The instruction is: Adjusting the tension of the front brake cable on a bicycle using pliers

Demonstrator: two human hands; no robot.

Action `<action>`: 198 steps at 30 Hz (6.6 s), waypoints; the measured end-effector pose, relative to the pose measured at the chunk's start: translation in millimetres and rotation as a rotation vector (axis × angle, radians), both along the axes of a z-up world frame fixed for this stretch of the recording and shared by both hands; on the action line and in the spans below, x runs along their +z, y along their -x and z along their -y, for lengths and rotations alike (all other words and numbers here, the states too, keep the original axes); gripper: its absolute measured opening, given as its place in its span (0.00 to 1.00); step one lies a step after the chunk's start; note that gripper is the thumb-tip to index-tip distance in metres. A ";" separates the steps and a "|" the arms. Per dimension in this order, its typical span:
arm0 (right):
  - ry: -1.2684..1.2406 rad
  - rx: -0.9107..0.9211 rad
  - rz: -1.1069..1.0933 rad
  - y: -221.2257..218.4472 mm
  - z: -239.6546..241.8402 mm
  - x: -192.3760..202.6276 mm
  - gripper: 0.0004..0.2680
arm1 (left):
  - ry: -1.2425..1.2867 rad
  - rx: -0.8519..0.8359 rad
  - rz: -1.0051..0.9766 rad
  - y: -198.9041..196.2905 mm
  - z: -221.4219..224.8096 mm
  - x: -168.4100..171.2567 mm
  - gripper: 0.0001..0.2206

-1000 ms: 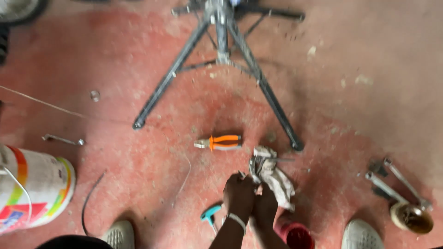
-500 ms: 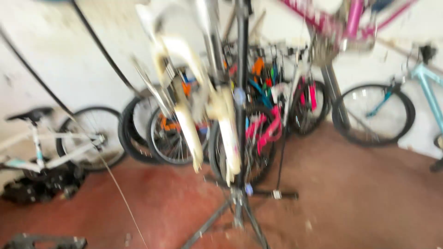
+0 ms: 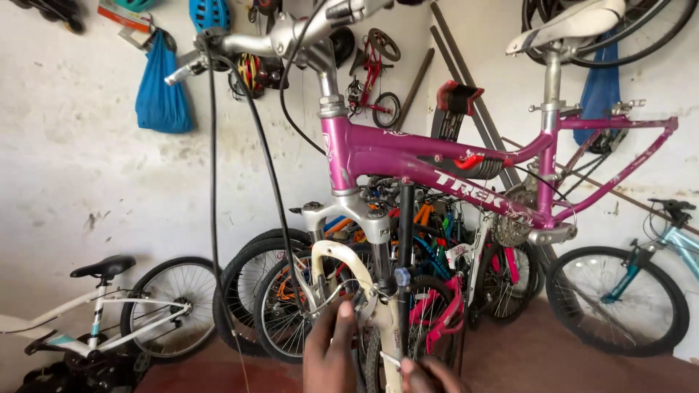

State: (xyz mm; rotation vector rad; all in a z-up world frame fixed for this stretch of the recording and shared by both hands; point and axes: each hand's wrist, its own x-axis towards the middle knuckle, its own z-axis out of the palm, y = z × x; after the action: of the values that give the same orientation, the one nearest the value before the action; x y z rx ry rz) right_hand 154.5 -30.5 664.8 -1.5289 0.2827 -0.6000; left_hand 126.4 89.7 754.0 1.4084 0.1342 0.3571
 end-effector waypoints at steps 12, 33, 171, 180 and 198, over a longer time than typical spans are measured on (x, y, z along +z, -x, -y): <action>-0.570 0.315 0.047 13.8 -35.1 53.0 0.12 | 0.227 -0.167 0.367 -42.7 -6.1 -13.5 0.09; -1.056 0.955 -0.289 -15.0 12.9 51.0 0.03 | -0.085 -0.168 0.415 -32.7 -21.2 -6.1 0.10; -0.574 0.996 -0.466 -15.5 11.5 93.8 0.07 | 0.376 -0.207 0.006 -42.4 -24.8 6.1 0.04; -0.250 0.757 -0.401 7.4 -5.6 102.4 0.08 | 0.363 -0.105 -0.002 -52.7 -20.4 4.9 0.09; 0.764 0.272 -0.070 47.0 -25.0 109.2 0.04 | 0.409 -0.133 0.045 -58.5 -19.9 -4.7 0.05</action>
State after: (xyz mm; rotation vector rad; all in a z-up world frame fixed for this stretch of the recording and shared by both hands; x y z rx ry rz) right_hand 107.4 -5.5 774.0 -2.2781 -0.1284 -0.4546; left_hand 185.0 109.6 749.3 0.9988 0.0710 0.2348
